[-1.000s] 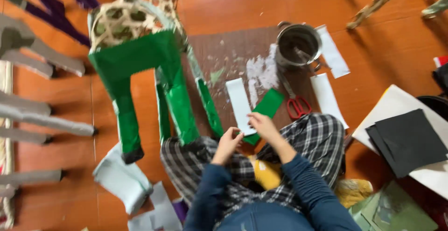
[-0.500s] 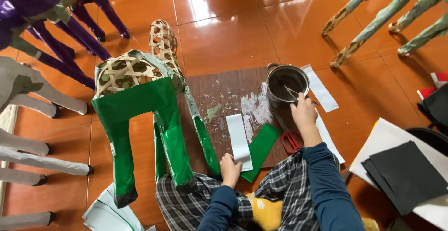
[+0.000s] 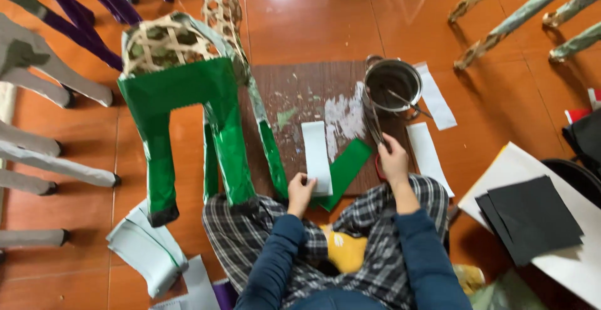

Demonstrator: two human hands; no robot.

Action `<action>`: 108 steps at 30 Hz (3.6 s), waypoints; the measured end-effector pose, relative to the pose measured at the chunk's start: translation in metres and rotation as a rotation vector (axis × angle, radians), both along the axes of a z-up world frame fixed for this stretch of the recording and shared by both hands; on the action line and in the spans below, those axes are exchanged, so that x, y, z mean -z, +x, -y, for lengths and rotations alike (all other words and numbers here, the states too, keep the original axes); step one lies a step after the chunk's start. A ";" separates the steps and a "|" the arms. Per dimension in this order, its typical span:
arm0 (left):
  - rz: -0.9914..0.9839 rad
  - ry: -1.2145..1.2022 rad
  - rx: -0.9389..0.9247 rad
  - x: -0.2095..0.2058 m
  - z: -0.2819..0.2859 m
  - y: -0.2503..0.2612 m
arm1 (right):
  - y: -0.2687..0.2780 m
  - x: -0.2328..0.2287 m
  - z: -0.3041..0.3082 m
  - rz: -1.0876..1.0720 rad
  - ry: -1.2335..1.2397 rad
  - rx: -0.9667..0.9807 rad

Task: Decorating a bamboo giraffe frame by cutting and gluing green paper strips onto its legs and body.

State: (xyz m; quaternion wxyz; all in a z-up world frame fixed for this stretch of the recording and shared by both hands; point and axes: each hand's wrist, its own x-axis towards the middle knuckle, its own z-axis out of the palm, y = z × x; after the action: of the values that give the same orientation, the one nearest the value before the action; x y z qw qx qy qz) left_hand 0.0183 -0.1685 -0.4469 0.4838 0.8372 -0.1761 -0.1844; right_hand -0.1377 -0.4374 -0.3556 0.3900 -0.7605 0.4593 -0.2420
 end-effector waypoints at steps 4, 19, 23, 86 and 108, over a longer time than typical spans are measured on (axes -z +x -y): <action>-0.554 -0.223 -0.153 0.014 0.000 0.004 | 0.009 0.009 0.009 0.327 0.526 0.013; -0.896 -0.279 -0.253 0.053 0.018 0.006 | 0.022 -0.004 -0.110 -0.508 -0.042 -0.394; -0.985 -0.290 -0.218 0.046 0.027 -0.003 | 0.058 0.014 -0.115 -0.691 -0.489 -0.425; -1.265 -0.293 -0.241 0.027 0.006 -0.008 | 0.071 -0.020 -0.100 0.003 -0.225 -0.194; -1.309 -0.635 -0.350 -0.030 -0.020 -0.012 | -0.009 -0.003 -0.205 -0.380 -0.426 -0.867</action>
State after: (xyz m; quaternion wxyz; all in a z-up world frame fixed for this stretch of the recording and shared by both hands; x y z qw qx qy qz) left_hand 0.0062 -0.1481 -0.4165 0.7304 0.3923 0.2387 -0.5057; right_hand -0.1467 -0.2320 -0.3522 0.2010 -0.9739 0.1052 -0.0039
